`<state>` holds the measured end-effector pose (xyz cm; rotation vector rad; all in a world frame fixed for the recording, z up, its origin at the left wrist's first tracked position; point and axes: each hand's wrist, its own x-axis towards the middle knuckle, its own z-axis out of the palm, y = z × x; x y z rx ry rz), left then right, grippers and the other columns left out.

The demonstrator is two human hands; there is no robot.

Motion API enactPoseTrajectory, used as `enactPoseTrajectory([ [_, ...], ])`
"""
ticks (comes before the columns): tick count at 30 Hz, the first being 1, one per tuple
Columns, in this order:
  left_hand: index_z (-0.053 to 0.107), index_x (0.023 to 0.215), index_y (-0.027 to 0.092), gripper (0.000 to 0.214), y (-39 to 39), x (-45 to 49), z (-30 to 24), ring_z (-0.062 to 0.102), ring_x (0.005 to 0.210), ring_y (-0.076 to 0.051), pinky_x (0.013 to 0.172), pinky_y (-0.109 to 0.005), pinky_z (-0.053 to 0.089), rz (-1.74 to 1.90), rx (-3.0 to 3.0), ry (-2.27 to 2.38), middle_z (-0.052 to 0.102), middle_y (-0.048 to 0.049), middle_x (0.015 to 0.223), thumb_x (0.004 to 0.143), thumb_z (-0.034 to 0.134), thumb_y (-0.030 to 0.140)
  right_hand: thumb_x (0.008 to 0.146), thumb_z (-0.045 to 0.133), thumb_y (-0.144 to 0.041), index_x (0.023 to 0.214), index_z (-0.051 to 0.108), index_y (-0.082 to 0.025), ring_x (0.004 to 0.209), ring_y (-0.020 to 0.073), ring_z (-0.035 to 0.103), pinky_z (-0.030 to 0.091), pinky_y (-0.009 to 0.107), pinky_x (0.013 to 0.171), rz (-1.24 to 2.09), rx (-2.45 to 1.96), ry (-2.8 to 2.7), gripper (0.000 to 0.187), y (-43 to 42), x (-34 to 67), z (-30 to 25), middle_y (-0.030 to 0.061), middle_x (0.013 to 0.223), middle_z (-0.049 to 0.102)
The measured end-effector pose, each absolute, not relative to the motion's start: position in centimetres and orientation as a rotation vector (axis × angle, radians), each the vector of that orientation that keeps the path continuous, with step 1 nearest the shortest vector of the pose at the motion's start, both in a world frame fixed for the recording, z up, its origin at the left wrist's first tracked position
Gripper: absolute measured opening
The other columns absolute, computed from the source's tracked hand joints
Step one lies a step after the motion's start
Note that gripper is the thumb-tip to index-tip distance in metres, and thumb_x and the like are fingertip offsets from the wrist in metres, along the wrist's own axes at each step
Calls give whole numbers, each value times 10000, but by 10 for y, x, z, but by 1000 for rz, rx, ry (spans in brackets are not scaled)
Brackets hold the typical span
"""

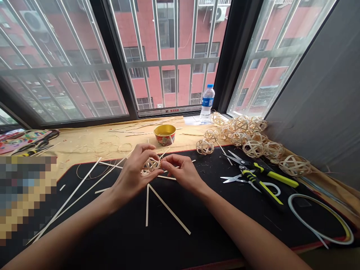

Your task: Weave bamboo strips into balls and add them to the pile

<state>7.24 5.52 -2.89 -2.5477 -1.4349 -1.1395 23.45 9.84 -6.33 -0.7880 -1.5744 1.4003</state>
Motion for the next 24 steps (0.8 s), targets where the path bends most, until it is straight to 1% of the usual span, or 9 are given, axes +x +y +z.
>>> enactPoseTrajectory([
  [3, 571, 923, 197, 115, 55, 73, -32, 522, 1141, -285, 920, -468, 461, -1028, -2490, -1379, 506, -117, 1180, 824, 617, 159, 704, 692, -519, 746, 637, -145, 587, 97, 528, 470, 228, 545, 1366, -826, -1577, 380, 98, 234, -66, 10, 708, 622],
  [6, 575, 933, 190, 118, 56, 73, -34, 508, 1171, -308, 931, -494, 454, -902, -2481, -1382, 511, -136, 1216, 826, 614, 157, 746, 654, -516, 782, 651, -149, 601, 110, 549, 477, 239, 559, 1289, -852, -1592, 368, 95, 233, -71, 20, 739, 645],
  [9, 561, 977, 181, 161, 59, 72, -34, 545, 1119, -281, 897, -450, 484, -905, -2553, -1415, 526, -139, 1198, 825, 605, 146, 785, 630, -486, 819, 665, -154, 665, 137, 586, 488, 249, 585, 1193, -880, -1586, 335, 92, 232, -73, 37, 782, 656],
  [12, 547, 975, 189, 186, 62, 72, -35, 590, 1007, -238, 832, -390, 511, -991, -2629, -1539, 549, -98, 1089, 808, 626, 167, 797, 643, -426, 818, 684, -166, 799, 173, 609, 510, 250, 610, 1043, -862, -1592, 264, 90, 232, -72, 64, 857, 636],
  [14, 551, 950, 196, 179, 63, 73, -37, 596, 978, -225, 811, -371, 512, -1060, -2634, -1641, 538, -80, 1060, 795, 641, 196, 793, 660, -377, 806, 704, -184, 848, 180, 603, 525, 254, 624, 910, -827, -1610, 199, 90, 232, -72, 71, 888, 612],
  [18, 565, 897, 201, 132, 64, 75, -38, 592, 936, -199, 809, -342, 496, -1190, -2674, -1714, 565, -51, 987, 789, 641, 208, 801, 657, -263, 789, 720, -214, 797, 165, 616, 530, 284, 685, 644, -754, -1649, 81, 90, 232, -73, 49, 830, 636],
  [20, 570, 881, 200, 110, 64, 76, -37, 589, 919, -194, 817, -338, 486, -1246, -2682, -1713, 587, -44, 944, 791, 633, 207, 805, 648, -229, 800, 718, -219, 778, 165, 631, 528, 293, 696, 582, -731, -1658, 70, 89, 233, -74, 45, 816, 665],
  [24, 591, 863, 198, 62, 63, 79, -36, 587, 917, -187, 819, -324, 476, -1353, -2670, -1701, 606, -44, 927, 801, 599, 193, 822, 624, -216, 801, 712, -222, 768, 174, 655, 533, 304, 716, 521, -714, -1692, 90, 88, 235, -74, 44, 798, 708],
])
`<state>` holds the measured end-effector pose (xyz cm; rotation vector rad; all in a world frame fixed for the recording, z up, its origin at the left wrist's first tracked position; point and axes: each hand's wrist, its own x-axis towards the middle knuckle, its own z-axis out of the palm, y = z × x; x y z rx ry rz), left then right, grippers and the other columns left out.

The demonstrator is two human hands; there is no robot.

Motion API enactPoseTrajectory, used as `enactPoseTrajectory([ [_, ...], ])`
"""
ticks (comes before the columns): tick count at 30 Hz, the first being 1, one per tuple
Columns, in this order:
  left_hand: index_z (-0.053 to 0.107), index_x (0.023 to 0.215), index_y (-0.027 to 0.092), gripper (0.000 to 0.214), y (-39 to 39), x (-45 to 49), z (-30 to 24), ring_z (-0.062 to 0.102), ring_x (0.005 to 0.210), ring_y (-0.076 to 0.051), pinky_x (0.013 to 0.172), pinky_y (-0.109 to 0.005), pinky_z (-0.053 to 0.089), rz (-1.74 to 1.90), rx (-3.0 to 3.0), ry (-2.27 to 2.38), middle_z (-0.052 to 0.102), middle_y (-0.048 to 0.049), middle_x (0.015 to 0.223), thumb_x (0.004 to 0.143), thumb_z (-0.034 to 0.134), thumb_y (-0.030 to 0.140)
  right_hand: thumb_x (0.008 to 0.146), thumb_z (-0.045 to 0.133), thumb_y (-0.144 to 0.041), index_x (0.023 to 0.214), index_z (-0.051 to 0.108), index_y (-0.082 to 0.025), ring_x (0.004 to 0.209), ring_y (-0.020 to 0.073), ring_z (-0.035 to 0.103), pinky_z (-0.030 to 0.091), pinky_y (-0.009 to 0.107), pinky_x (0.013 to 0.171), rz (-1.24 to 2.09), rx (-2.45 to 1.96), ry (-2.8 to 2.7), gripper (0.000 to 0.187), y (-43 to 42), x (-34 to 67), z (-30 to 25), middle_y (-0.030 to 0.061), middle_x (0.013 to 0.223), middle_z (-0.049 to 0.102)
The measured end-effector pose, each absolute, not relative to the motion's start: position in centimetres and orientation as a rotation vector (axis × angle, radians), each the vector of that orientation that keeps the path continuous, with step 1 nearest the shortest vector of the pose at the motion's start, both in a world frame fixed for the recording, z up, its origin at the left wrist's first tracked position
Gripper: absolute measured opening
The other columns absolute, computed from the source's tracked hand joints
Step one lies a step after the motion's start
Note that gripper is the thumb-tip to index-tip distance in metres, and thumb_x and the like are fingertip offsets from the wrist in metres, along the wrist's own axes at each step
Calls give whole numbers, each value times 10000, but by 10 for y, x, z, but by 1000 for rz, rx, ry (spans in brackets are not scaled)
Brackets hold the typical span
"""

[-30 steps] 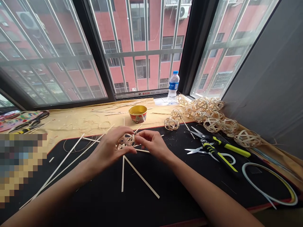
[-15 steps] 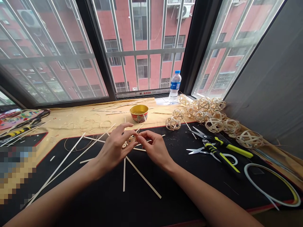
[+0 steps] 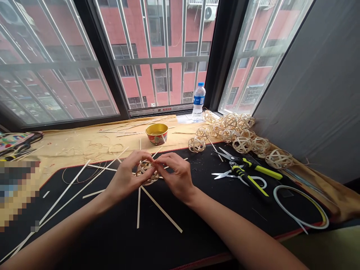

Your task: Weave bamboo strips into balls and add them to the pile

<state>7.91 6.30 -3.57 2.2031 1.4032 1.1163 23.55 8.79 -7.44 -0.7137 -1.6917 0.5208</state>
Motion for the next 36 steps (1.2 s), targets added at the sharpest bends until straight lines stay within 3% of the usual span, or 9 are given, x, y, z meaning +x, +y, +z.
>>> enactPoseTrajectory([
  [8, 614, 839, 191, 52, 61, 80, -36, 592, 936, -182, 818, -303, 472, 1180, 2156, 1373, 605, -48, 929, 810, 572, 179, 843, 604, -210, 831, 718, -202, 703, 166, 679, 531, 288, 694, 491, -751, -1704, 114, 87, 237, -74, 43, 789, 739],
  [15, 638, 836, 198, 68, 65, 76, -33, 605, 889, -185, 797, -310, 472, 1055, 2130, 1398, 634, -44, 907, 803, 581, 215, 818, 652, -265, 782, 693, -182, 744, 168, 650, 530, 282, 697, 731, -729, -1635, 100, 89, 236, -71, 54, 794, 694],
  [25, 625, 843, 174, 208, 72, 72, -34, 574, 820, -166, 731, -269, 453, 879, 1978, 1353, 629, -36, 897, 836, 554, 369, 703, 746, -409, 768, 661, -173, 652, 146, 638, 546, 281, 628, 1214, -692, -1429, 259, 93, 235, -77, 16, 746, 632],
  [30, 614, 911, 174, 270, 77, 65, -38, 570, 750, -155, 666, -255, 448, 774, 1947, 1257, 630, -16, 845, 828, 557, 424, 700, 738, -433, 756, 653, -171, 622, 139, 617, 530, 272, 599, 1221, -770, -1439, 281, 95, 236, -77, 11, 691, 638],
  [36, 625, 946, 174, 282, 80, 59, -41, 564, 826, -168, 758, -277, 433, 760, 2071, 1185, 610, -35, 925, 779, 644, 401, 733, 705, -438, 772, 655, -164, 628, 142, 623, 523, 271, 618, 1206, -789, -1466, 281, 96, 237, -77, 19, 684, 658],
])
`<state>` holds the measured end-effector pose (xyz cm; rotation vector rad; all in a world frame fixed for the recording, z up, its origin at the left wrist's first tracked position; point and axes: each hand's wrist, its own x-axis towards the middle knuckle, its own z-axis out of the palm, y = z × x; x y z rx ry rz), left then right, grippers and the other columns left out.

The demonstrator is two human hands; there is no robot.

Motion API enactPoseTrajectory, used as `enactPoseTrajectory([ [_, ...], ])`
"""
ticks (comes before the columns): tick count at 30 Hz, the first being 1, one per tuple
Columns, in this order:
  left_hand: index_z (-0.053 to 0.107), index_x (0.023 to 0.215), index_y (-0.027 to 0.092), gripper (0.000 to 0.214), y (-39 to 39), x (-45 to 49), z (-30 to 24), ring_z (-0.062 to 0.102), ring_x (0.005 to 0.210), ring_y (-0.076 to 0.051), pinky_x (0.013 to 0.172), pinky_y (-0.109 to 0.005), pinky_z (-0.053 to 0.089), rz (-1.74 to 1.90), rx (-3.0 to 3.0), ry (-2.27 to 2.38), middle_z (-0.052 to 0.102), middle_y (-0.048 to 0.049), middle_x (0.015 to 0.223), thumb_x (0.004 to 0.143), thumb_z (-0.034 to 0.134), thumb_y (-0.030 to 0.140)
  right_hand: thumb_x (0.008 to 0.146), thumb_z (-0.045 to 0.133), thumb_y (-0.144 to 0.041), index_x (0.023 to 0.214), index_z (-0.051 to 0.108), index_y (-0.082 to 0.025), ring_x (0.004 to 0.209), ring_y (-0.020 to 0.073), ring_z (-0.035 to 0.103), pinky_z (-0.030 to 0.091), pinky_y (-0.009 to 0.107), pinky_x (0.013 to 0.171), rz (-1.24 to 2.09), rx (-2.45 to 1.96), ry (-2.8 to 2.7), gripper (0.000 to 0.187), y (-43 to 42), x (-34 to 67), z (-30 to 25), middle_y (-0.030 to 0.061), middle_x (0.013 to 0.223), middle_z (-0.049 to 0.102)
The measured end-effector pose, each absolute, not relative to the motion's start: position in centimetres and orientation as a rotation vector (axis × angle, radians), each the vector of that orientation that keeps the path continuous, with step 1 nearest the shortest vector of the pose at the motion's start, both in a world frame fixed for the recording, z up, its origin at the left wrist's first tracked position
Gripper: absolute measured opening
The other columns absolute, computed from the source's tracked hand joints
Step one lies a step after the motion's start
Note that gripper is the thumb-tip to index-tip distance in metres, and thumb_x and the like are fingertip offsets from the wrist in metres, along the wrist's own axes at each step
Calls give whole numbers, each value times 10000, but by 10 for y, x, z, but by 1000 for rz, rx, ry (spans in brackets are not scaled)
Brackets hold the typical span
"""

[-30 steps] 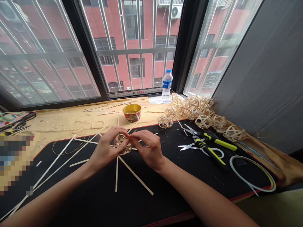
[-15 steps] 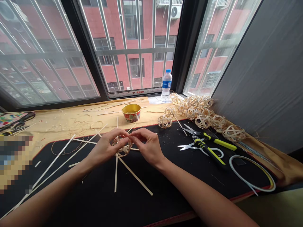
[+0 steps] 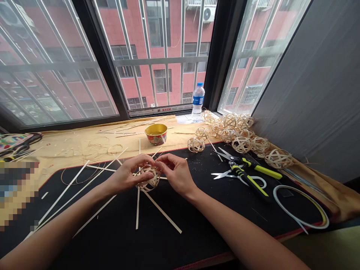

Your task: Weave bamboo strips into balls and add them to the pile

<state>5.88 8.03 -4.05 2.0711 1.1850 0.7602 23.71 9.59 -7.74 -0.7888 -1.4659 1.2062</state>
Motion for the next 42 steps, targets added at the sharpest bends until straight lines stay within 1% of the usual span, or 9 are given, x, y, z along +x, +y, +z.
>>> enactPoseTrajectory([
  [6, 644, 884, 174, 247, 83, 58, -46, 564, 841, -182, 787, -302, 436, 814, 1975, 1171, 611, -46, 905, 772, 654, 393, 724, 705, -467, 777, 648, -164, 639, 158, 629, 543, 291, 623, 1183, -804, -1477, 312, 94, 237, -78, 32, 695, 663],
  [15, 643, 927, 160, 302, 85, 62, -58, 614, 868, -208, 788, -335, 483, 876, 1849, 1154, 644, -79, 940, 799, 618, 432, 720, 698, -499, 781, 639, -166, 631, 163, 642, 563, 300, 611, 1196, -819, -1468, 343, 93, 235, -77, 36, 700, 661],
  [18, 632, 880, 159, 281, 85, 61, -60, 610, 827, -194, 762, -329, 490, 889, 1840, 1147, 632, -71, 915, 790, 628, 425, 737, 687, -470, 776, 632, -162, 630, 157, 637, 560, 294, 613, 1187, -828, -1478, 316, 93, 235, -78, 35, 708, 653],
  [22, 618, 789, 166, 199, 83, 62, -58, 582, 842, -182, 813, -334, 467, 901, 1875, 1147, 609, -52, 890, 768, 653, 361, 763, 663, -435, 793, 611, -158, 613, 149, 628, 553, 282, 591, 1204, -832, -1453, 283, 94, 236, -78, 23, 681, 634],
  [26, 632, 823, 170, 214, 80, 66, -54, 572, 853, -185, 840, -344, 446, 894, 1889, 1171, 615, -47, 885, 725, 700, 347, 757, 667, -436, 795, 606, -159, 622, 155, 624, 544, 285, 592, 1202, -831, -1458, 285, 95, 237, -78, 24, 677, 631],
  [29, 645, 868, 169, 236, 79, 69, -53, 588, 877, -195, 850, -356, 450, 892, 1855, 1187, 639, -58, 922, 755, 662, 376, 762, 663, -429, 790, 607, -161, 624, 154, 621, 537, 283, 596, 1197, -840, -1470, 275, 96, 237, -77, 26, 682, 636],
  [32, 645, 833, 170, 227, 79, 72, -53, 592, 909, -208, 841, -359, 453, 899, 1815, 1211, 651, -65, 937, 792, 603, 389, 768, 657, -426, 786, 605, -164, 619, 151, 614, 532, 282, 592, 1200, -844, -1483, 268, 96, 237, -77, 28, 692, 637],
  [38, 629, 778, 178, 197, 76, 78, -50, 579, 891, -211, 868, -381, 417, 898, 1771, 1272, 646, -42, 885, 758, 637, 373, 761, 656, -432, 769, 608, -168, 678, 169, 629, 546, 282, 584, 1182, -859, -1505, 269, 94, 237, -74, 45, 756, 647],
  [42, 605, 752, 177, 182, 75, 80, -49, 578, 852, -199, 862, -374, 428, 916, 1740, 1275, 635, -33, 837, 761, 615, 358, 757, 662, -433, 759, 609, -166, 624, 147, 614, 548, 263, 533, 1173, -853, -1467, 272, 91, 237, -70, 33, 746, 632],
])
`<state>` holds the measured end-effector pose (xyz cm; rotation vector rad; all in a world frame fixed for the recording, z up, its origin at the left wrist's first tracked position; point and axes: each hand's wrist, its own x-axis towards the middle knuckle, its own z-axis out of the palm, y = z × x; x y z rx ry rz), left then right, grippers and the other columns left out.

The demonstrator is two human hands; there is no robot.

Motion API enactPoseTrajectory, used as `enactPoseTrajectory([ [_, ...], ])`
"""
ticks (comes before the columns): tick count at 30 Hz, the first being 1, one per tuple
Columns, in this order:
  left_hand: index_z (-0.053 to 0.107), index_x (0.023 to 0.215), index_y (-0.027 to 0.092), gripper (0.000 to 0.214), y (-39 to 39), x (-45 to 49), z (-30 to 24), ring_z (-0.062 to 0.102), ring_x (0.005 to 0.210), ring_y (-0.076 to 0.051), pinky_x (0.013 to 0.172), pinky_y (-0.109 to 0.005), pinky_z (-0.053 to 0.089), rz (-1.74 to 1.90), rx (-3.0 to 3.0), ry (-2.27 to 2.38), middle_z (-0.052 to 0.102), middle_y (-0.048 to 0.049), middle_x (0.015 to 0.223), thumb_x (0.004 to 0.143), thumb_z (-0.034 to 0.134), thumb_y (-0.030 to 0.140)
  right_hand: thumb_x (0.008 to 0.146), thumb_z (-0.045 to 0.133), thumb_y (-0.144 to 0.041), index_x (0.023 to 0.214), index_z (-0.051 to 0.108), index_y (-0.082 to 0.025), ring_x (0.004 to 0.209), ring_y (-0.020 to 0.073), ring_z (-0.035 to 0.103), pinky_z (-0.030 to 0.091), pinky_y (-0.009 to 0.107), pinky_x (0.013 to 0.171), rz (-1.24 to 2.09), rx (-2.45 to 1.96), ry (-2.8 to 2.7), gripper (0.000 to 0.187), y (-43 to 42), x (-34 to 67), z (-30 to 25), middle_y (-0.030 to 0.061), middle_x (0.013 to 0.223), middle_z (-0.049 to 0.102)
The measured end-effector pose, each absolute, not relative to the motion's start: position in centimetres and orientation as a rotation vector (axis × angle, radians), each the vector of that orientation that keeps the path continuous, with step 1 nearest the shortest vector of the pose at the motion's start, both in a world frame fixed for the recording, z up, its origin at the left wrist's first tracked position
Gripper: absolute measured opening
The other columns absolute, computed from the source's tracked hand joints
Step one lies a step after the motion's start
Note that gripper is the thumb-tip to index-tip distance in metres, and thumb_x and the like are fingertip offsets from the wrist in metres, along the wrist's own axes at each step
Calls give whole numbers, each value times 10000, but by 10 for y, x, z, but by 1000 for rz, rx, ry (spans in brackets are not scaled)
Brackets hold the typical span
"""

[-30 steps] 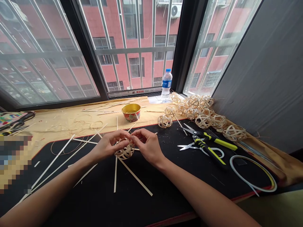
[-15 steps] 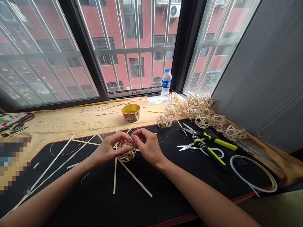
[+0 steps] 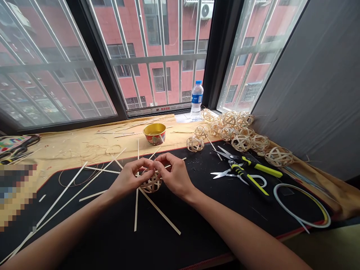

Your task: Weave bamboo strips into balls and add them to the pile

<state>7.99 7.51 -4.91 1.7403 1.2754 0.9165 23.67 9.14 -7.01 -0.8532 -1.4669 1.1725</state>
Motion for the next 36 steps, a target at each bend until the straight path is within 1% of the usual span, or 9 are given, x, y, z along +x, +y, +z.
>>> enactPoseTrajectory([
  [2, 598, 739, 177, 165, 75, 79, -49, 577, 872, -199, 879, -369, 428, 929, 1722, 1269, 637, -33, 845, 751, 622, 340, 751, 673, -432, 754, 607, -162, 588, 129, 604, 550, 253, 508, 1181, -846, -1405, 277, 91, 237, -68, 23, 743, 623],
  [4, 601, 734, 174, 165, 75, 78, -48, 577, 894, -195, 894, -358, 426, 929, 1695, 1251, 644, -32, 863, 736, 642, 333, 756, 674, -427, 755, 604, -159, 609, 129, 610, 559, 246, 511, 1208, -819, -1364, 277, 91, 237, -68, 19, 734, 619],
  [9, 625, 825, 159, 286, 74, 78, -48, 592, 715, -154, 714, -302, 478, 876, 1548, 1198, 648, -23, 795, 774, 622, 441, 766, 672, -421, 788, 598, -157, 681, 145, 624, 565, 235, 515, 1249, -773, -1337, 275, 94, 239, -69, 23, 725, 630],
  [13, 655, 829, 147, 311, 74, 79, -49, 614, 812, -177, 787, -304, 471, 880, 1474, 1156, 671, -39, 825, 768, 638, 452, 750, 683, -435, 785, 601, -157, 676, 147, 630, 556, 228, 507, 1231, -822, -1317, 293, 95, 240, -69, 29, 729, 639],
  [17, 678, 841, 145, 308, 74, 79, -49, 609, 852, -190, 807, -306, 455, 884, 1437, 1145, 685, -52, 866, 740, 677, 435, 741, 687, -444, 781, 601, -161, 672, 149, 626, 533, 211, 460, 1259, -821, -1301, 298, 94, 239, -70, 27, 727, 634],
  [23, 691, 800, 143, 310, 73, 80, -46, 597, 835, -188, 773, -289, 447, 856, 1405, 1118, 680, -48, 852, 738, 677, 446, 743, 679, -446, 770, 603, -168, 659, 154, 626, 499, 211, 439, 1231, -858, -1316, 289, 92, 236, -72, 32, 736, 648],
  [28, 630, 753, 141, 320, 71, 85, -45, 548, 682, -133, 670, -255, 421, 869, 1361, 1128, 610, -1, 724, 676, 727, 436, 770, 667, -408, 767, 607, -167, 667, 151, 639, 510, 240, 548, 1155, -830, -1344, 248, 89, 234, -72, 35, 722, 677],
  [32, 552, 693, 156, 276, 69, 88, -43, 510, 667, -110, 639, -227, 390, 888, 1357, 1112, 553, 24, 703, 676, 716, 378, 766, 672, -421, 790, 604, -166, 618, 139, 610, 477, 219, 479, 1165, -829, -1286, 266, 85, 232, -71, 35, 709, 668],
  [36, 541, 735, 175, 235, 67, 87, -42, 552, 746, -134, 685, -237, 415, 873, 1351, 1065, 584, 13, 746, 695, 692, 350, 764, 675, -435, 802, 595, -172, 616, 138, 614, 467, 216, 460, 1131, -829, -1235, 278, 82, 230, -72, 42, 751, 676],
])
